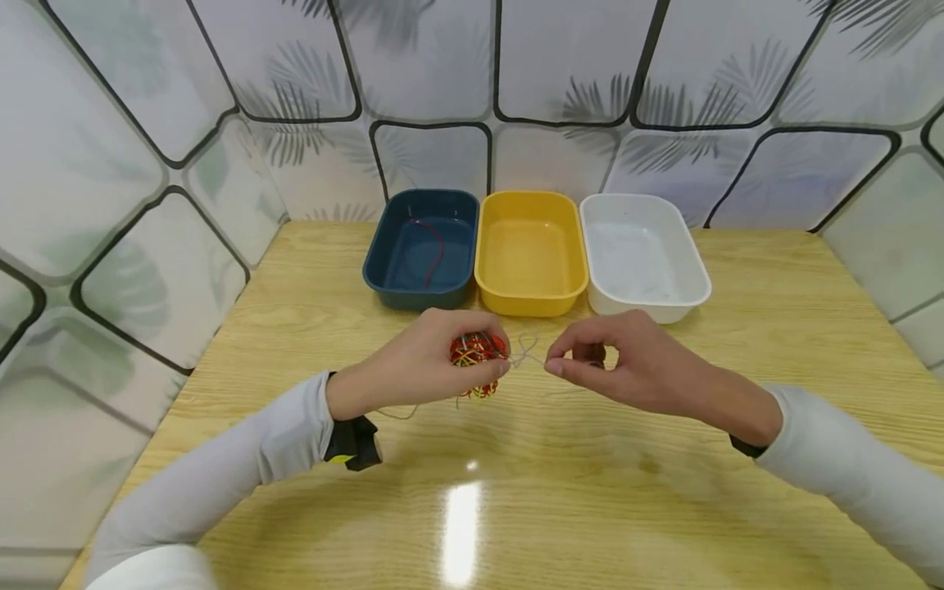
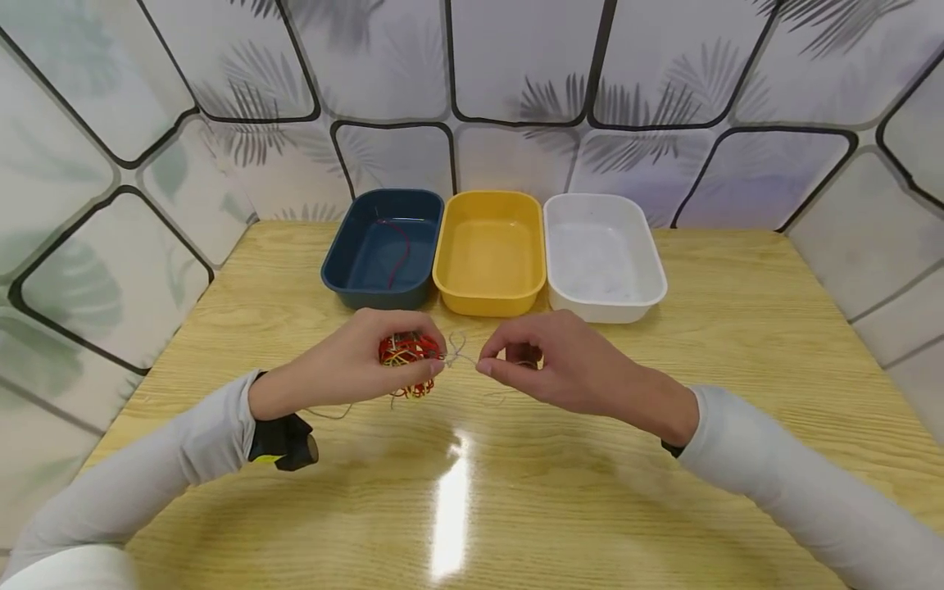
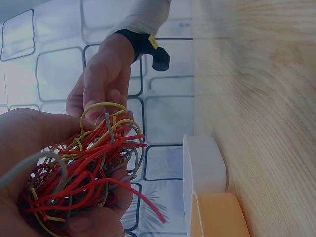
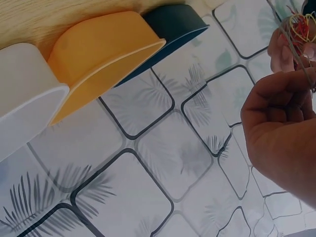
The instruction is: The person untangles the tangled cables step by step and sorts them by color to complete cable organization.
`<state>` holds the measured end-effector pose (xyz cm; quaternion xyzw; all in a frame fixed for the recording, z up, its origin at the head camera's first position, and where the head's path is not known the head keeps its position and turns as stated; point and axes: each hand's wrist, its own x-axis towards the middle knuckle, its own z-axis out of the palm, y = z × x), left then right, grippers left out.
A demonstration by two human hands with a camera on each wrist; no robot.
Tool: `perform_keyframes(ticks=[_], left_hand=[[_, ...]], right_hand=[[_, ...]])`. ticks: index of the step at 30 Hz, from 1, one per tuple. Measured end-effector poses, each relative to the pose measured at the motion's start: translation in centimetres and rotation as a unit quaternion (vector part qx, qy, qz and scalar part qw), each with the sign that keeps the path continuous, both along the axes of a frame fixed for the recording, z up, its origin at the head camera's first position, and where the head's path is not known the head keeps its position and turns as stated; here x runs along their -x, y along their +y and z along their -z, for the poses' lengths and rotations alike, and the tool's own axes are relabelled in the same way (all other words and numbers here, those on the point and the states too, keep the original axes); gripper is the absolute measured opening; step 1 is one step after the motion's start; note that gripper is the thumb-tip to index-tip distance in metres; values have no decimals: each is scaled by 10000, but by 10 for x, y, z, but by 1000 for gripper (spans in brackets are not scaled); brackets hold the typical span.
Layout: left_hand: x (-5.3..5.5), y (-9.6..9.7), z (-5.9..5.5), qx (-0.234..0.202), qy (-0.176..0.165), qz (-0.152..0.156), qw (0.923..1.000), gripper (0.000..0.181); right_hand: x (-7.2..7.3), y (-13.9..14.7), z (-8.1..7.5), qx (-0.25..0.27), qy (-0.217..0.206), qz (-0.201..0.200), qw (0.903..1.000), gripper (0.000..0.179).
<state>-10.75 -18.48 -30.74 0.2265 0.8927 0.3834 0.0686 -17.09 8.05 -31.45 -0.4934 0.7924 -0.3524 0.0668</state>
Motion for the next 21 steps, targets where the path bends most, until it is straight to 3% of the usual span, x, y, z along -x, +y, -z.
perform_keyframes(ticks=[5, 11, 15, 18, 21], left_hand=[[-1, -3, 2, 81, -142, -39, 9999, 9], [-2, -12, 5, 171, -79, -110, 9998, 12], [-5, -23, 1, 6, 0, -340, 9994, 13], [-9, -30, -2, -104, 44, -468, 9988, 12], [-13, -34, -4, -94, -90, -540, 9985, 12]], right_hand=[[0, 3, -1, -302, -140, -64, 9994, 8], [9, 8, -7, -862, -372, -40, 9956, 8], [26, 12, -11, -643, -1403, -275, 9876, 9], [39, 8, -15, -477, -1780, -211, 9826, 11], [55, 1, -17, -556, -1181, 261, 9911, 13]])
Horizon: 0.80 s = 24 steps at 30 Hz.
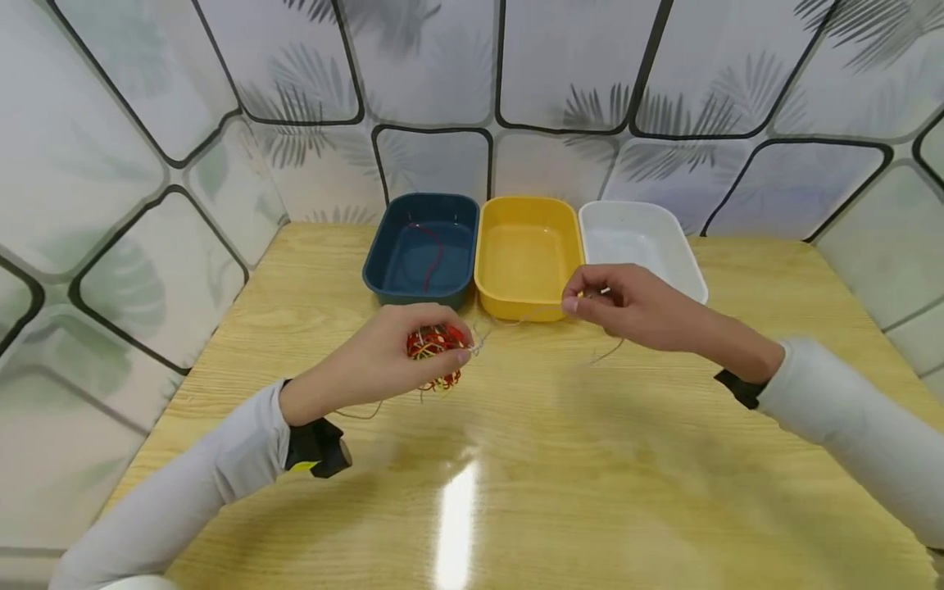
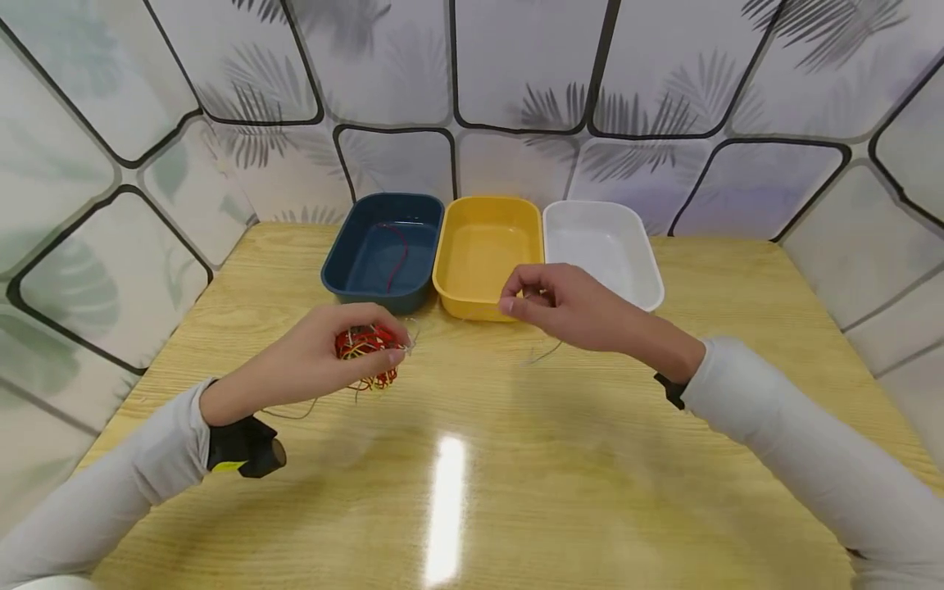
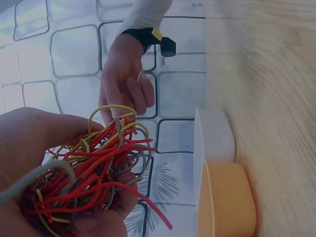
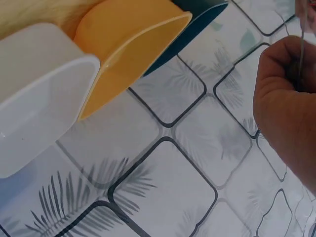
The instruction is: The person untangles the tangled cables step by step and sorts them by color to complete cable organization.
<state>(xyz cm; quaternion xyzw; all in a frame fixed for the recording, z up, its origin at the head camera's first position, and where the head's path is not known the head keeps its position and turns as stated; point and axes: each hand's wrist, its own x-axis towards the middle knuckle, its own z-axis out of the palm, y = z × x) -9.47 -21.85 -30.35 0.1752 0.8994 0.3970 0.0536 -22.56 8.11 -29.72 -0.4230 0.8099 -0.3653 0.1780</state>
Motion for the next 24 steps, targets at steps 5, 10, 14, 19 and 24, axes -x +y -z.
perform_keyframes(ticks=[5, 10, 14, 19, 24], left_hand=[[-10, -1, -2, -202, -440, 68, 9988, 12], [-18, 2, -3, -338, -412, 389, 9978, 12], [-22, 0, -4, -292, -336, 388, 9983, 12], [-25, -3, -6, -440, -525, 413, 9968, 11], [-27, -6, -8, -454, -488, 504, 9965, 9]], right_hand=[[41, -19, 0, -431, 887, 987, 9902, 21], [88, -40, 8, -748, 942, 1480, 9816, 31], [110, -60, 20, -1043, 978, 1545, 9776, 33], [119, -81, 37, -1788, 1601, 1324, 9617, 33], [119, -96, 52, -2311, 2455, 1203, 9337, 29]])
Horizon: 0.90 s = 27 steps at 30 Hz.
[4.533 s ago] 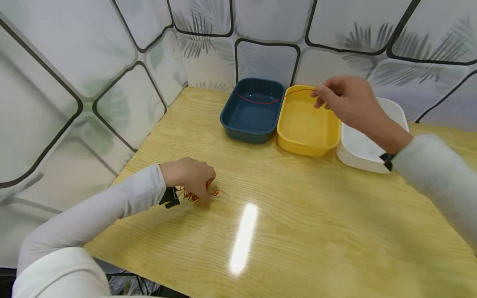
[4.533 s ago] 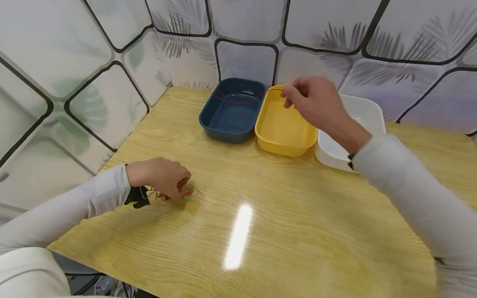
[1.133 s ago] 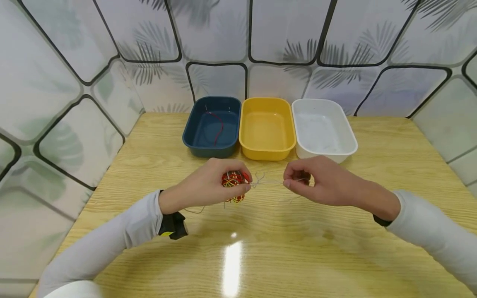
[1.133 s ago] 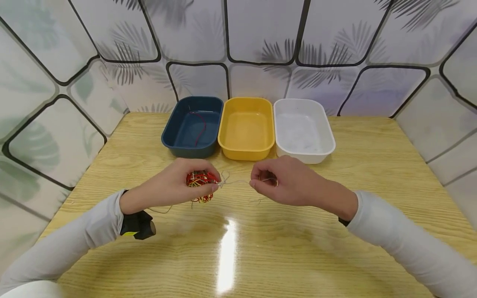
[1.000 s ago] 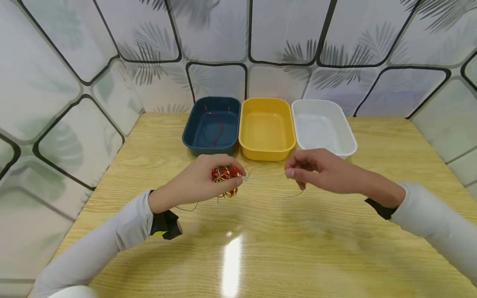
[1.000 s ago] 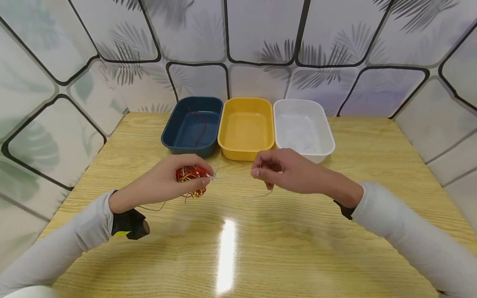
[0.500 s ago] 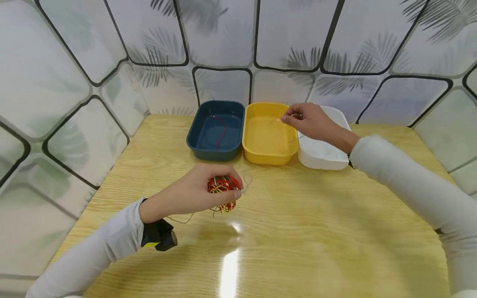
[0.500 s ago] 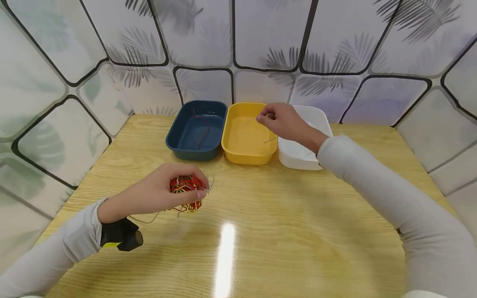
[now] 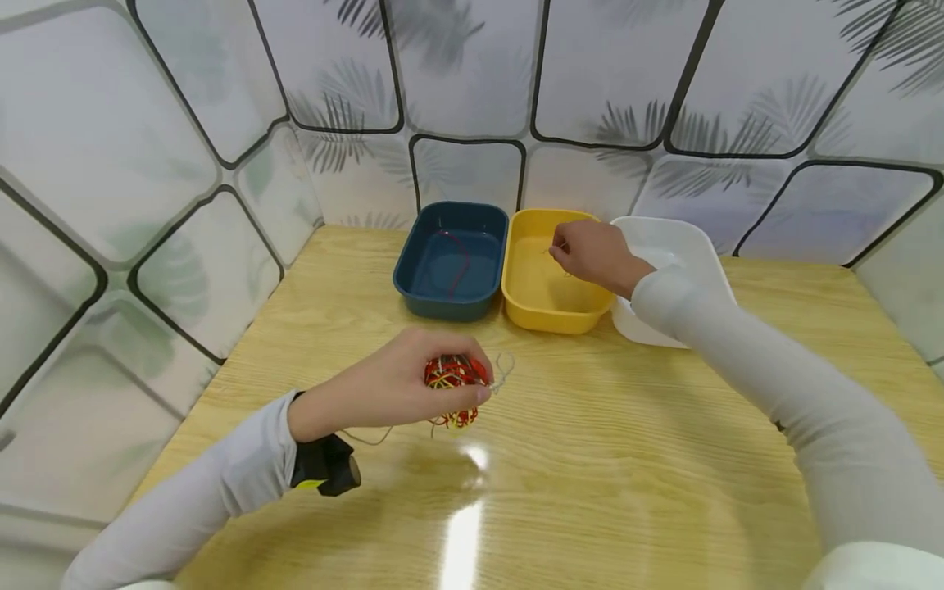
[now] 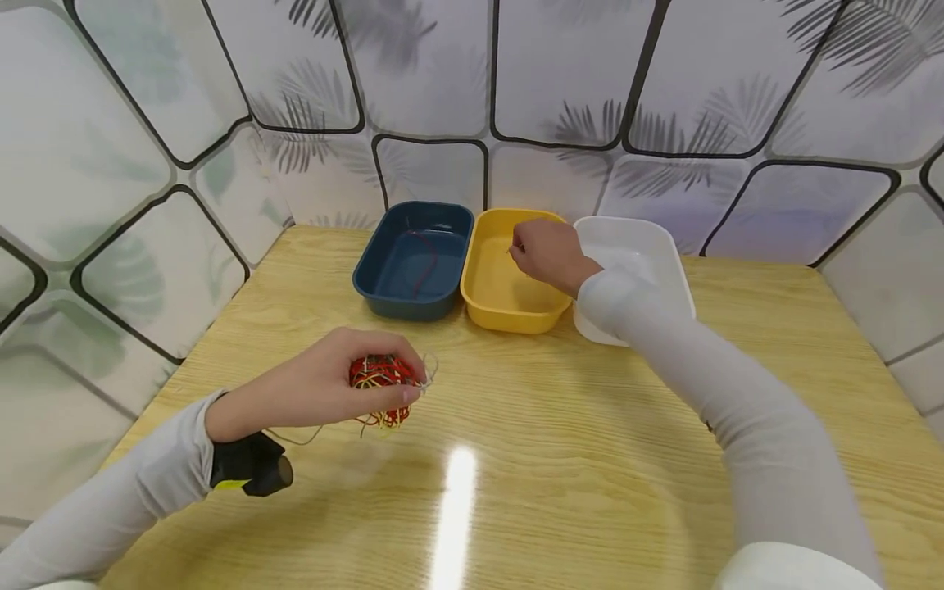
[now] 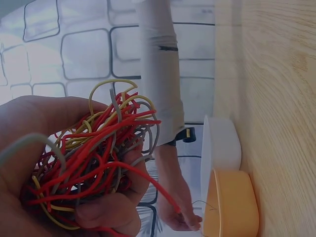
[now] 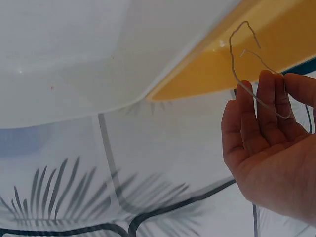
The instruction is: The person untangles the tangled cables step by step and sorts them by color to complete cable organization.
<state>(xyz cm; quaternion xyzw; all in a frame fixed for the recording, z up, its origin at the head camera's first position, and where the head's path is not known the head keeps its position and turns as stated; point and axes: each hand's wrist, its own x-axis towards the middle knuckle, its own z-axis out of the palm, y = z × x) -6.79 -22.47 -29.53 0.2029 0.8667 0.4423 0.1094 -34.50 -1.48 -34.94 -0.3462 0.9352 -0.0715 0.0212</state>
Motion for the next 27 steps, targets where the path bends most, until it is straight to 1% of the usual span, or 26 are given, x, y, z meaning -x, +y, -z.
perform_keyframes(ticks=[3, 6, 10, 12, 15, 17, 21, 24, 27], left_hand=[[2, 3, -1, 64, 169, 102, 9998, 9], [2, 4, -2, 82, 222, 164, 9996, 8], [3, 7, -1, 24, 147, 176, 9997, 7], [3, 8, 0, -9, 87, 175, 9998, 8], [4, 11, 0, -16, 27, 196, 9998, 9], [5, 12, 0, 14, 8, 211, 9998, 9], [7, 14, 1, 151, 9, 200, 9997, 9], [9, 14, 1, 304, 7, 133, 9995, 9], [12, 15, 2, 427, 53, 92, 9990, 9]], right_hand=[[-1, 3, 6, -301, 136, 16, 9995, 28], [-4, 4, 9, -520, 185, -64, 9985, 27], [-8, 5, 9, -574, 196, -114, 9981, 31], [-9, 7, 6, -569, 154, -38, 9983, 33], [-11, 10, -2, -538, 81, 121, 9984, 38], [-13, 13, -10, -471, 41, 207, 9987, 37], [-19, 20, -27, -255, -89, 203, 9994, 39], [-28, 26, -38, -110, -166, 167, 9997, 41], [-42, 32, -48, 48, -182, 137, 9997, 40]])
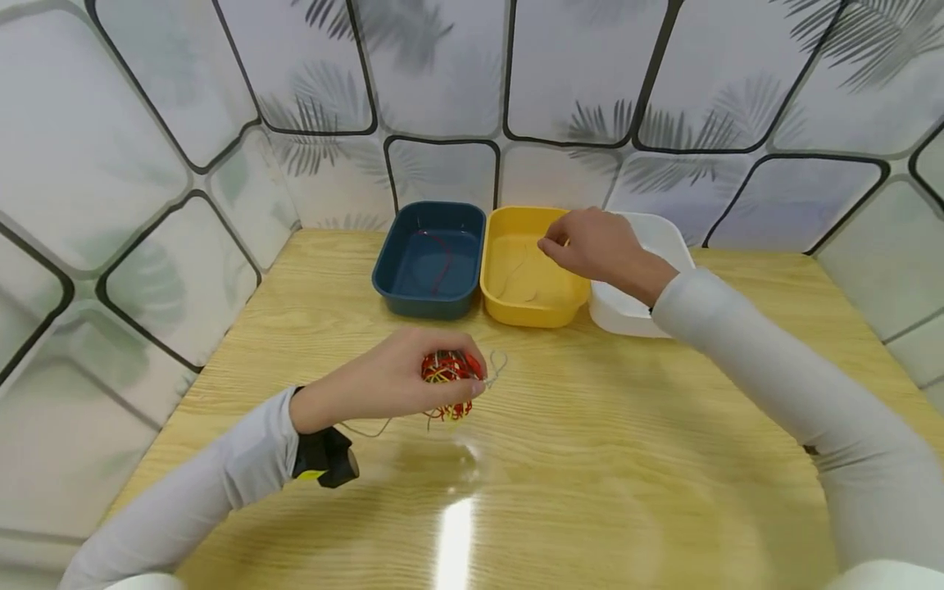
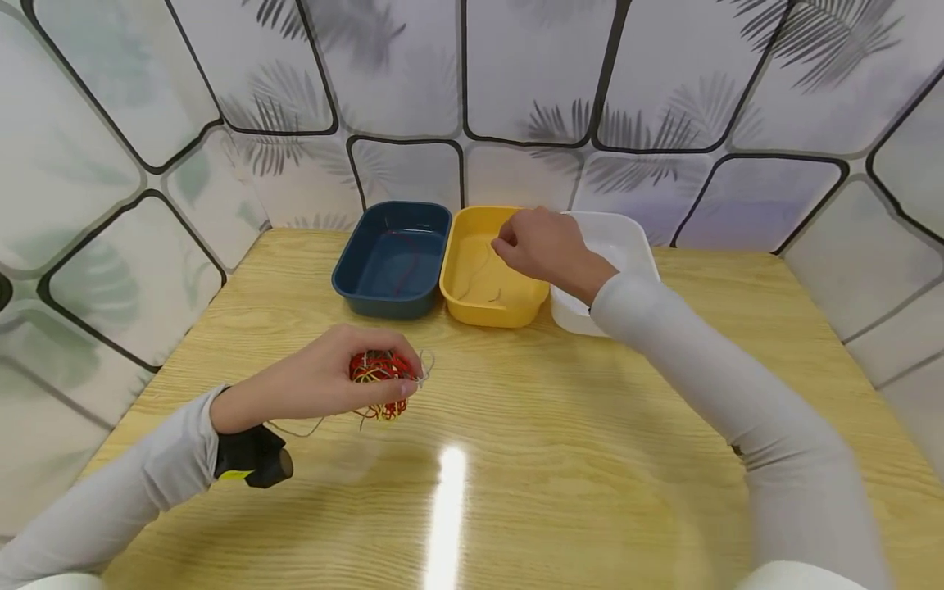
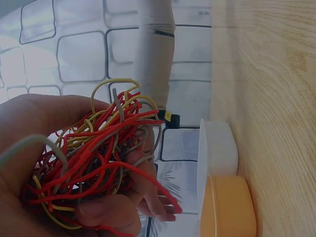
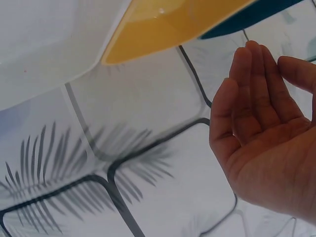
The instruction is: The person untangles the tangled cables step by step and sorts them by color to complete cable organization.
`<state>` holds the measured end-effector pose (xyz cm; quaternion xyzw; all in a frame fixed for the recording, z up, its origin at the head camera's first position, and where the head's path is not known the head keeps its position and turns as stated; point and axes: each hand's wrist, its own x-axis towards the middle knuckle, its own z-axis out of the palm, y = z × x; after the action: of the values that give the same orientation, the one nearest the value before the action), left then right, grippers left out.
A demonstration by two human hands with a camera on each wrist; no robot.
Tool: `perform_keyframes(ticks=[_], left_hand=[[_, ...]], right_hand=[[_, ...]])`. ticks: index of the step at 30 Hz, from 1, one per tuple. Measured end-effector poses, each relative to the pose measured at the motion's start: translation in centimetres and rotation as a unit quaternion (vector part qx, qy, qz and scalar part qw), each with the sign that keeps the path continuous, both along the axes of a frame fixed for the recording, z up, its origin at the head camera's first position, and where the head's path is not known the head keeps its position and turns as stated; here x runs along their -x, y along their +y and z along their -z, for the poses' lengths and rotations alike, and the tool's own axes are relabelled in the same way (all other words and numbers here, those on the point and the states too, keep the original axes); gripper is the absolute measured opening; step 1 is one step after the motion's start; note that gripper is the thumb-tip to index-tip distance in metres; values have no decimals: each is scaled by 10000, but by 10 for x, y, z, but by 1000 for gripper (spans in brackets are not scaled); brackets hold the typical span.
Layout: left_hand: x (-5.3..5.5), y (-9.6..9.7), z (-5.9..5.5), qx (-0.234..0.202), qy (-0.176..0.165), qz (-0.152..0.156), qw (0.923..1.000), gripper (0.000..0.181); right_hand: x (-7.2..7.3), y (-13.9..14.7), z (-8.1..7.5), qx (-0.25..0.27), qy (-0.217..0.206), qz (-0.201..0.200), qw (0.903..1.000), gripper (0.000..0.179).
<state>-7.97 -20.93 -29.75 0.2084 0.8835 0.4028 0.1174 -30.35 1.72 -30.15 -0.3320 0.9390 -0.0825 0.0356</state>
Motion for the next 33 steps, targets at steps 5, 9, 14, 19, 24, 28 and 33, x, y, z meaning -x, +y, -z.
perform_keyframes(ticks=[5, 9, 14, 19, 24, 28, 33], left_hand=[[-1, -1, 1, 47, 86, -13, 10000, 10], [-3, -1, 3, 37, 116, -60, 9999, 10], [-7, -1, 6, -46, 82, -112, 9999, 10], [-9, 0, 8, -169, 43, -84, 9998, 10], [-8, 3, 7, -188, 27, -72, 9998, 10], [-2, 9, 6, -174, 112, -36, 9998, 10], [13, 26, 3, -297, 174, 277, 9990, 19]], right_hand=[[-26, 1, -8, 288, 111, -208, 9993, 33], [-43, 1, -9, 453, 213, -438, 9978, 28], [-59, 5, -9, 555, 272, -634, 9961, 25], [-75, 16, -11, 679, 354, -682, 9947, 23], [-97, 26, -11, 848, 370, -758, 9928, 19], [-122, 37, -9, 1090, 148, -998, 9889, 14], [-153, 57, -14, 1387, 87, -1078, 9844, 20]])
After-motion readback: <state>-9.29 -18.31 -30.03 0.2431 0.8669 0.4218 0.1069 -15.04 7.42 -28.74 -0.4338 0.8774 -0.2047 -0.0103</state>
